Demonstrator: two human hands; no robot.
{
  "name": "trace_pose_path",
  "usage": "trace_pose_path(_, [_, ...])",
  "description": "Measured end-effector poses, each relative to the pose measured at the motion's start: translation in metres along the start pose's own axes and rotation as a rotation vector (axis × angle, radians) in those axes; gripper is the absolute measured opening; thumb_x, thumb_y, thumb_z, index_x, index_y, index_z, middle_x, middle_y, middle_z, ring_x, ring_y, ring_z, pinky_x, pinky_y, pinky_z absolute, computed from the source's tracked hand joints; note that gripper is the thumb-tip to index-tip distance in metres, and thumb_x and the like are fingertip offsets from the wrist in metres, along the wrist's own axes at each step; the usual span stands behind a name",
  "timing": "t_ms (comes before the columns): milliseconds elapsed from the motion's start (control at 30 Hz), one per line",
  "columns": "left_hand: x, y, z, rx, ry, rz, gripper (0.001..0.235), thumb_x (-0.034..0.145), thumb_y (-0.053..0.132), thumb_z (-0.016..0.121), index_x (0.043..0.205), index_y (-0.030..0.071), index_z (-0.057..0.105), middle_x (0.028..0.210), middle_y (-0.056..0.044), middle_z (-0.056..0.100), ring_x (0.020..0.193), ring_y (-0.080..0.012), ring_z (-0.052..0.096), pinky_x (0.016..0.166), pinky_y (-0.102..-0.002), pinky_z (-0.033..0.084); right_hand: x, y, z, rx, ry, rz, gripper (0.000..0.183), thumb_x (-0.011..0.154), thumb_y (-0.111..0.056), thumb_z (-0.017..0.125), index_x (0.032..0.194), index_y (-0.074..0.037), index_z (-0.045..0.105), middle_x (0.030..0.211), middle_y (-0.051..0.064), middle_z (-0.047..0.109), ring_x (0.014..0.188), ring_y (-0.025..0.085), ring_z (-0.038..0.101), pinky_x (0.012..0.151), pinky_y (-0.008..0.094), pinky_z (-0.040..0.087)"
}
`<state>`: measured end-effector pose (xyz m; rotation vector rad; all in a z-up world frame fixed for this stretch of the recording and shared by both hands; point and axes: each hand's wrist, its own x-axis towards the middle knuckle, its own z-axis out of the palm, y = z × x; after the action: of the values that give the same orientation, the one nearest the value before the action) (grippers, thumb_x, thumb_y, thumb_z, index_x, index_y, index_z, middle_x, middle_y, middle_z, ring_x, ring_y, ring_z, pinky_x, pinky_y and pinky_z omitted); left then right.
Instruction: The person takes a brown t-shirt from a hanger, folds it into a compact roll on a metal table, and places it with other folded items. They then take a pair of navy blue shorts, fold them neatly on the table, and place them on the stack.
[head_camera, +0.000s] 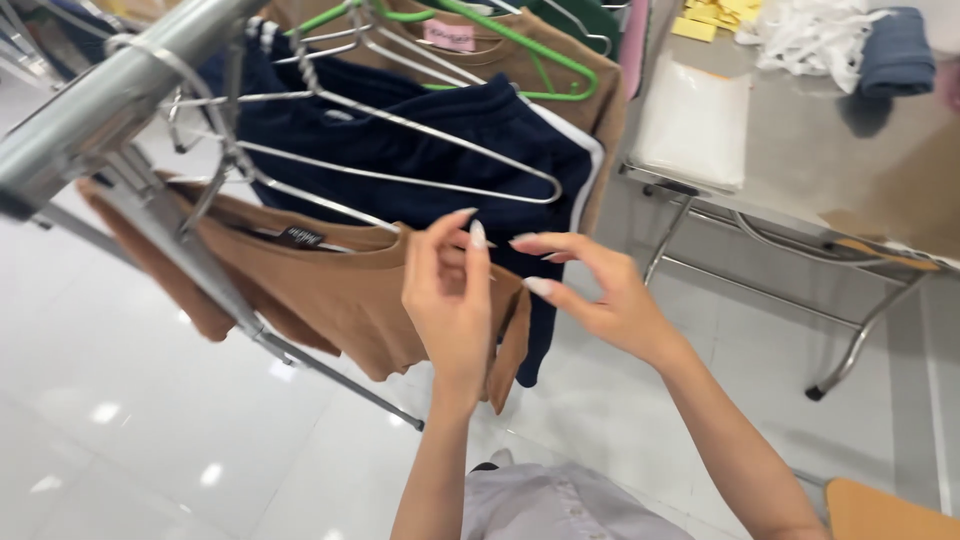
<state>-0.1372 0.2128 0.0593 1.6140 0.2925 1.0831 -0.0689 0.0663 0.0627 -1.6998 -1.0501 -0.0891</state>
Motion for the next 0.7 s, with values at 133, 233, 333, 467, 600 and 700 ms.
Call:
trace_pose_path(133, [0.004, -0.014, -0.005, 0.057, 0.053, 0.005, 0.035, 0.092, 0.011, 0.073, 0.123, 0.007, 0.058, 0.104, -0.006, 0.056, 0.075, -0.0124, 0.059, 0.064, -0.023, 0.056, 0.012, 0.005, 0.024, -0.119, -0.116, -0.024, 0.044, 0.096, -0.008, 0.064, 0.140, -0.006, 0.058, 0.122, 0.015, 0.073, 0.110, 0.030, 0.071, 0.091, 0.040, 0.055])
trace_pose_path(233, [-0.001, -0.021, -0.005, 0.103, 0.166, 0.052, 0.056, 0.090, 0.009, 0.077, 0.138, 0.009, 0.048, 0.131, -0.009, 0.035, 0.090, -0.0166, 0.056, 0.075, -0.025, 0.061, 0.014, 0.008, 0.028, -0.208, -0.141, -0.031, 0.034, 0.096, -0.004, 0.063, 0.129, -0.005, 0.067, 0.098, 0.017, 0.077, 0.087, 0.033, 0.074, 0.077, 0.041, 0.059])
trace_pose_path(333, [-0.001, -0.031, -0.009, 0.055, 0.211, -0.031, 0.078, 0.082, 0.016, 0.088, 0.142, 0.009, 0.039, 0.138, -0.011, 0.028, 0.090, -0.0165, 0.052, 0.078, -0.026, 0.060, 0.010, 0.019, 0.027, -0.233, -0.138, 0.014, 0.027, 0.093, -0.003, 0.065, 0.118, -0.008, 0.074, 0.086, 0.011, 0.079, 0.073, 0.027, 0.075, 0.068, 0.035, 0.060])
trace_pose_path(467, [0.001, -0.031, -0.016, -0.004, 0.136, -0.143, 0.072, 0.079, 0.022, 0.090, 0.127, 0.006, 0.039, 0.125, -0.009, 0.039, 0.082, -0.0155, 0.054, 0.076, -0.029, 0.058, 0.004, 0.024, 0.022, -0.274, -0.138, 0.048, 0.019, 0.093, -0.011, 0.068, 0.111, -0.012, 0.076, 0.082, 0.008, 0.080, 0.070, 0.024, 0.075, 0.063, 0.032, 0.060])
trace_pose_path(600, [-0.010, -0.033, -0.005, 0.192, 0.103, -0.040, 0.061, 0.079, 0.019, 0.090, 0.117, 0.001, 0.045, 0.120, -0.013, 0.035, 0.085, -0.0215, 0.057, 0.079, -0.032, 0.060, -0.007, 0.035, 0.016, -0.300, -0.158, 0.109, 0.015, 0.093, -0.012, 0.070, 0.107, -0.012, 0.076, 0.078, 0.008, 0.079, 0.064, 0.020, 0.071, 0.059, 0.029, 0.058])
trace_pose_path(700, [-0.021, -0.031, 0.005, 0.194, 0.110, 0.002, 0.054, 0.086, 0.014, 0.084, 0.117, 0.000, 0.042, 0.117, -0.013, 0.034, 0.089, -0.0199, 0.054, 0.083, -0.030, 0.058, -0.017, 0.041, 0.017, -0.292, -0.157, 0.145, 0.014, 0.092, -0.012, 0.071, 0.106, -0.012, 0.075, 0.078, 0.005, 0.079, 0.062, 0.016, 0.069, 0.056, 0.026, 0.055])
